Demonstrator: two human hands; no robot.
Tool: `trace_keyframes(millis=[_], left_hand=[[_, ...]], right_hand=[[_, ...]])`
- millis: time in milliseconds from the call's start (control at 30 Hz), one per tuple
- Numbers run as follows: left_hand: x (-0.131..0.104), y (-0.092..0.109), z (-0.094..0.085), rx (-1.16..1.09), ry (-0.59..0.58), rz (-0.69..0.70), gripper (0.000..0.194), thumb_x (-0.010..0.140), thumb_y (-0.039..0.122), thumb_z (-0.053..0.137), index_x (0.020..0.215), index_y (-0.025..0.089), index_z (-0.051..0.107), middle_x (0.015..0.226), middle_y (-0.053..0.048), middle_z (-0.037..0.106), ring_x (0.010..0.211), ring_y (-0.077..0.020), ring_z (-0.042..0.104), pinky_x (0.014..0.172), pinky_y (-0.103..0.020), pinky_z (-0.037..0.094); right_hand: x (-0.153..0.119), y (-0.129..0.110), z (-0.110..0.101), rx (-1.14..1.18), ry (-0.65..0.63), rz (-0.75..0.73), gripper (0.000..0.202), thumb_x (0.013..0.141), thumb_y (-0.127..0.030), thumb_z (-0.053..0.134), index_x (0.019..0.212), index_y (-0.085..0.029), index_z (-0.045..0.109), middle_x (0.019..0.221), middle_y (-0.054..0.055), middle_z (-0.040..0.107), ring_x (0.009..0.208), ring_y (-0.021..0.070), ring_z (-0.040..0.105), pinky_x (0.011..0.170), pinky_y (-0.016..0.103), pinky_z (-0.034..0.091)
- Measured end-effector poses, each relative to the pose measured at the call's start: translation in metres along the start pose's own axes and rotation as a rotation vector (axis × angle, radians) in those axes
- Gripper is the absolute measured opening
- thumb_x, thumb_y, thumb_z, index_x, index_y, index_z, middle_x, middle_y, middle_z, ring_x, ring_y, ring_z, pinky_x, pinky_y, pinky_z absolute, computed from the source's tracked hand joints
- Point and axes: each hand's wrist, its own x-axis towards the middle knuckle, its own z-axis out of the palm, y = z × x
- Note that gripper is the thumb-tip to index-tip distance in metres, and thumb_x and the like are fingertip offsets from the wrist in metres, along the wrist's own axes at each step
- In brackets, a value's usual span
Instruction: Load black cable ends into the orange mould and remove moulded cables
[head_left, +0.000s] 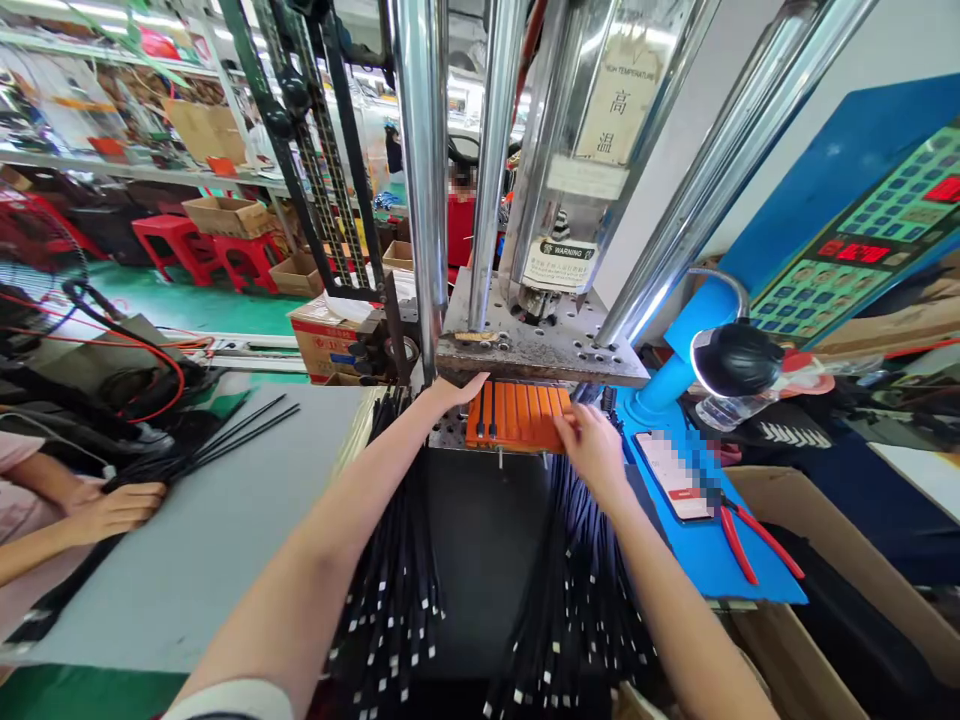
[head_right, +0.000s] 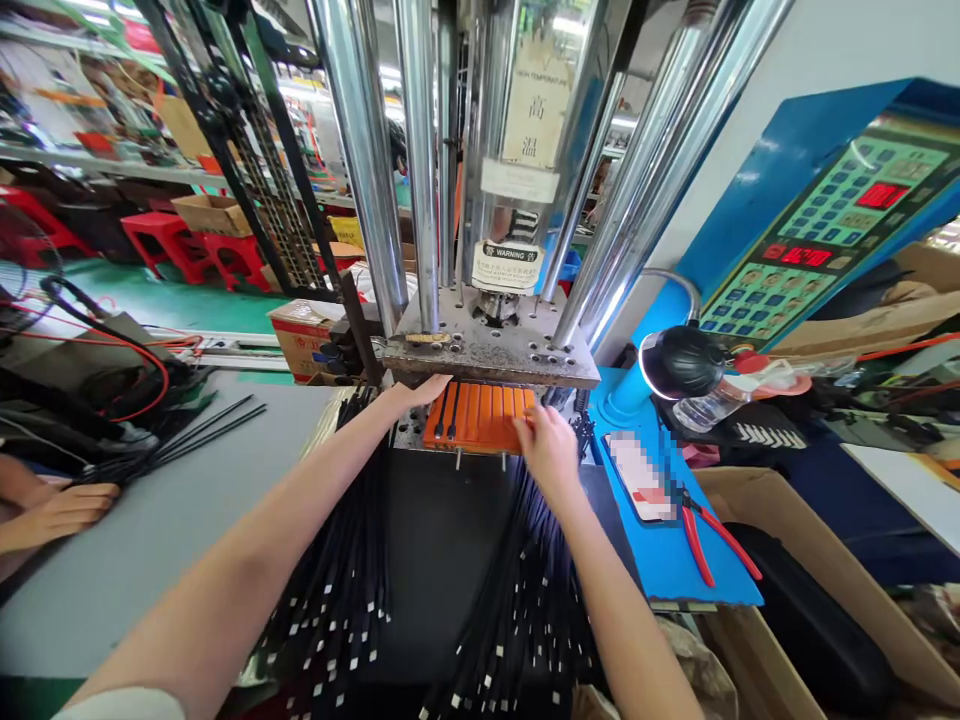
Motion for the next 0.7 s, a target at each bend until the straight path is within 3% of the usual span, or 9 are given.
trace_keyframes(millis=[67,133,200,267,400,500,600,700], left_hand=[[-0.024,-0.010,-0.002,0.069,0.029,-0.090,0.035,0.098,0.038,0.044,0.117,0.013,0.061,0.124,-0.017,0.057,0.115,-0.0301,0.055,0.097,-0.049,0.046],[-0.050,-0.024,-0.004,0.188,0.027,-0.241,0.040,0.095,0.040,0.047,0.111,0.007,0.062,0.121,-0.024,0.057,0.120,-0.0385,0.050,0.095,-0.052,0.045],[-0.069,-0.039,-0.007,0.274,-0.008,-0.377,0.039,0.089,0.036,0.054,0.106,0.002,0.062,0.119,-0.029,0.056,0.121,-0.0429,0.047,0.094,-0.052,0.045],[-0.078,-0.054,-0.011,0.260,-0.049,-0.434,0.031,0.087,0.030,0.054,0.099,0.003,0.064,0.115,-0.028,0.059,0.119,-0.0408,0.051,0.096,-0.048,0.044],[-0.073,-0.077,-0.022,0.107,-0.011,-0.483,0.031,0.090,0.037,0.048,0.076,0.013,0.062,0.090,-0.018,0.068,0.095,-0.0326,0.064,0.083,-0.040,0.048],[-0.071,-0.086,-0.034,-0.050,0.088,-0.515,0.034,0.086,0.046,0.051,0.070,0.017,0.057,0.071,-0.009,0.066,0.073,-0.0249,0.065,0.068,-0.033,0.047],[-0.074,-0.087,-0.046,-0.220,0.205,-0.515,0.031,0.079,0.047,0.057,0.072,0.017,0.057,0.061,-0.003,0.062,0.057,-0.0177,0.060,0.058,-0.027,0.042],[-0.076,-0.079,-0.058,-0.406,0.286,-0.475,0.032,0.070,0.047,0.062,0.073,0.016,0.060,0.057,-0.001,0.058,0.050,-0.0133,0.054,0.053,-0.024,0.039]], right_hand=[[-0.027,0.032,-0.010,-0.229,-0.108,0.186,0.030,0.097,-0.039,0.052,0.088,-0.015,0.068,0.087,0.015,0.067,0.079,0.0257,0.065,0.067,0.032,0.045],[-0.047,0.052,-0.011,-0.381,-0.302,0.308,0.040,0.097,-0.047,0.050,0.080,-0.014,0.067,0.083,0.018,0.067,0.077,0.0285,0.066,0.064,0.033,0.044],[-0.056,0.062,-0.006,-0.391,-0.447,0.343,0.041,0.096,-0.049,0.051,0.081,-0.014,0.066,0.084,0.018,0.068,0.079,0.0294,0.067,0.065,0.033,0.043],[-0.057,0.065,0.001,-0.301,-0.471,0.371,0.033,0.095,-0.043,0.052,0.081,-0.016,0.065,0.083,0.015,0.068,0.080,0.0277,0.066,0.065,0.031,0.042],[-0.052,0.065,0.003,0.101,-0.265,0.487,0.030,0.086,-0.037,0.052,0.063,-0.019,0.052,0.064,0.006,0.061,0.066,0.0214,0.059,0.058,0.029,0.037],[-0.051,0.053,-0.013,0.632,-0.107,0.563,0.025,0.073,-0.043,0.059,0.078,-0.019,0.053,0.061,0.001,0.058,0.051,0.0150,0.048,0.049,0.025,0.034],[-0.054,0.025,-0.038,1.046,-0.247,0.539,0.051,0.065,-0.040,0.067,0.108,-0.018,0.051,0.063,-0.003,0.059,0.044,0.0107,0.041,0.041,0.020,0.030],[-0.058,-0.012,-0.060,1.157,-0.526,0.354,0.039,0.069,-0.032,0.065,0.103,-0.020,0.051,0.063,-0.005,0.058,0.042,0.0090,0.041,0.038,0.017,0.030]])
